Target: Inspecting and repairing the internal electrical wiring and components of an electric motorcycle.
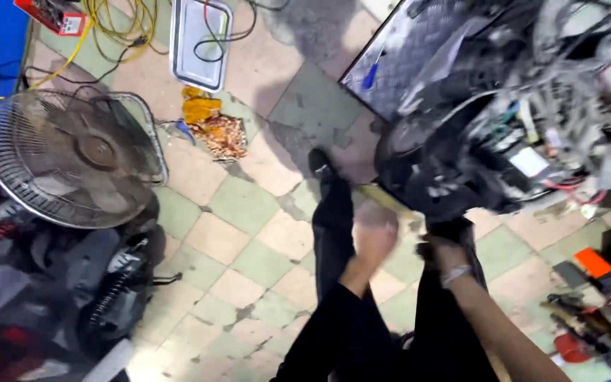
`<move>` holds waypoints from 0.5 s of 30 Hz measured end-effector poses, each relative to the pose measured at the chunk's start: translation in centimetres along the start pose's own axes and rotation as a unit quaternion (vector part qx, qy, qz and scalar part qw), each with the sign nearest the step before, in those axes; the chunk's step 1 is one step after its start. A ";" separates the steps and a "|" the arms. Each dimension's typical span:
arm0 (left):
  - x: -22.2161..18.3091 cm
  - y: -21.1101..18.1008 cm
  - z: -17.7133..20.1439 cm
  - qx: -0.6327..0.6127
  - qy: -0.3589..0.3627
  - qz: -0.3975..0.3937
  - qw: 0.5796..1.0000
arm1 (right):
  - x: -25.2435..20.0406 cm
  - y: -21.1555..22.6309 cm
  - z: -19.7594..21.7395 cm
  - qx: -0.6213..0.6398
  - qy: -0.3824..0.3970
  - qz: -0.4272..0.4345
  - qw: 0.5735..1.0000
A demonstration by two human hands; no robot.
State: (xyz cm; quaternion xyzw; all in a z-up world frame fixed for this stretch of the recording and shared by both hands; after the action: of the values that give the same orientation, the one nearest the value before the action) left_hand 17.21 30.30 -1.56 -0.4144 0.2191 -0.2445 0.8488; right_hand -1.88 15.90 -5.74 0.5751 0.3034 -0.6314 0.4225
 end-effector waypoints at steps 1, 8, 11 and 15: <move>-0.4 4.3 1.1 0.054 0.119 0.136 0.982 | -0.1 -0.4 -4.7 -0.062 0.011 0.009 0.998; 10.4 15.3 8.5 -0.031 0.081 0.251 0.964 | 10.0 14.4 -22.5 -0.196 -0.099 0.314 0.924; 16.5 17.4 10.3 -0.066 0.057 0.250 0.964 | 19.9 18.6 -24.9 -0.057 -0.086 0.195 0.975; 23.7 20.8 10.7 -0.119 0.069 0.295 0.946 | 30.4 20.8 -25.0 -0.230 -0.171 0.122 0.950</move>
State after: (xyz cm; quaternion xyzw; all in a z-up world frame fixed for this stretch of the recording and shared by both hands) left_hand 46.79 33.77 -16.45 -0.4110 0.4171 0.0166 0.8104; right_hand 28.76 22.51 -37.35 0.3778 0.2912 -0.5771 0.6629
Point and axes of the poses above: each hand's wrist, its own x-axis towards the middle knuckle, its own z-axis out of the back of the hand, y = z × x, the point moved 5 cm from there along x, towards the middle knuckle, and after that the axes turned 12 degrees about -x, right-handed, at the moved point
